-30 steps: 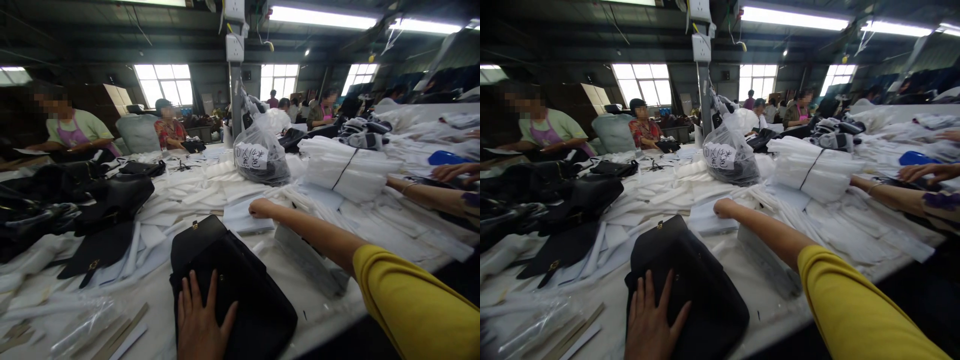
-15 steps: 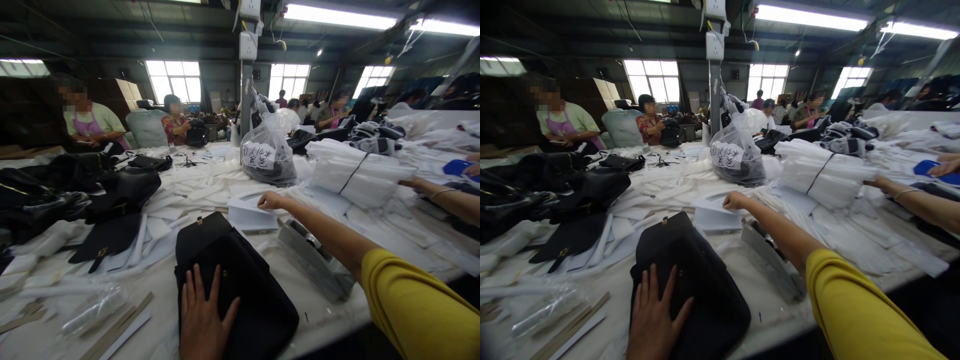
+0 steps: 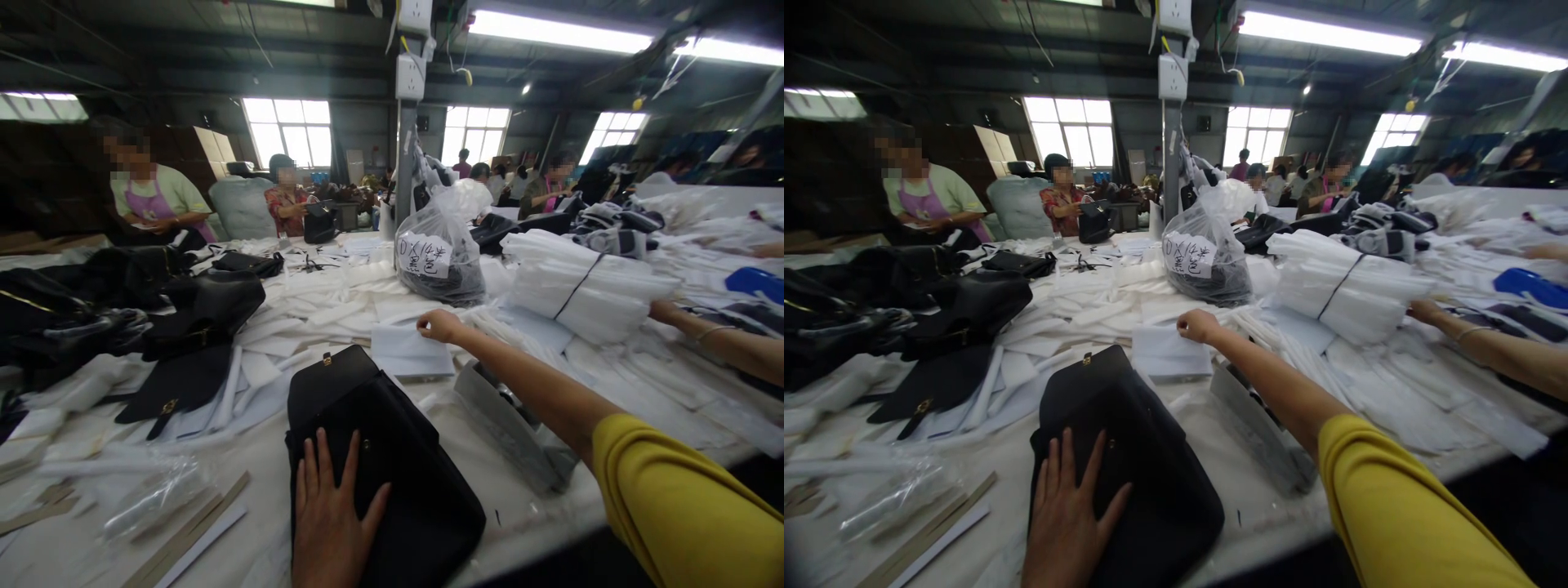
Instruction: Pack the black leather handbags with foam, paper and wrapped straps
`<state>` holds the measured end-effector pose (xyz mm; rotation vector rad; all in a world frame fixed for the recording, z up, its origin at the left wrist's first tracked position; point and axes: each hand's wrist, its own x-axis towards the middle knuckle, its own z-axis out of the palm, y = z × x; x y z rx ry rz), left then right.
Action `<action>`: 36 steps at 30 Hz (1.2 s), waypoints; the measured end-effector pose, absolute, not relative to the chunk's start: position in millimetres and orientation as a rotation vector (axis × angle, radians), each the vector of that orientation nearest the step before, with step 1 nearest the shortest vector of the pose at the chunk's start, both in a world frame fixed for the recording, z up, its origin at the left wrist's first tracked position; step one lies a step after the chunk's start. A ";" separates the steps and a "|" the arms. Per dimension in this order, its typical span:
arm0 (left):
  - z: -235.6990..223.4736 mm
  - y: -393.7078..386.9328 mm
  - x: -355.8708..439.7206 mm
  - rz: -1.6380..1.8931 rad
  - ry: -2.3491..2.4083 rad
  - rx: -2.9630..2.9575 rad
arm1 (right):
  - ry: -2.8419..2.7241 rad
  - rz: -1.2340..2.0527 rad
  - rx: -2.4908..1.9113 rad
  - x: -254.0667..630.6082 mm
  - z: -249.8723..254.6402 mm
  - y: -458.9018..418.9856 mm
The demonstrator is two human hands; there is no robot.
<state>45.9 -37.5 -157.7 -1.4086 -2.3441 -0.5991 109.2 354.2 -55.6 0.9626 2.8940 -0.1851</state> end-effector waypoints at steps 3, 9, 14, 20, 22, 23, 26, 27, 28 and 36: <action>-156.5 -37.3 45.6 -0.598 -2.346 -1.406 | 2.905 -0.168 1.056 105.4 -51.5 357.4; -156.9 -37.9 46.3 -0.618 -2.339 -1.410 | 2.822 -0.257 1.060 106.0 -45.9 364.6; -157.8 -38.8 46.5 -0.641 -2.345 -1.405 | 2.760 -0.281 0.967 115.8 -50.3 358.7; -157.2 -39.0 46.9 -0.620 -2.351 -1.411 | 2.814 -0.197 0.960 110.4 -55.9 347.1; -156.9 -38.9 47.2 -0.615 -2.353 -1.408 | 2.832 -0.193 0.960 106.7 -56.8 344.8; -156.6 -38.8 47.3 -0.614 -2.355 -1.408 | 2.843 -0.193 0.965 105.2 -57.1 344.1; -156.0 -38.3 47.3 -0.612 -2.363 -1.410 | 2.888 -0.221 0.982 101.1 -57.9 343.4; -156.0 -38.1 47.2 -0.610 -2.363 -1.412 | 2.904 -0.243 0.990 99.8 -58.3 343.6; -156.0 -38.1 47.0 -0.612 -2.362 -1.412 | 2.917 -0.270 1.003 98.4 -58.6 344.0; -156.1 -39.9 47.3 -0.654 -2.355 -1.407 | 2.946 -0.613 1.287 93.6 -49.9 345.1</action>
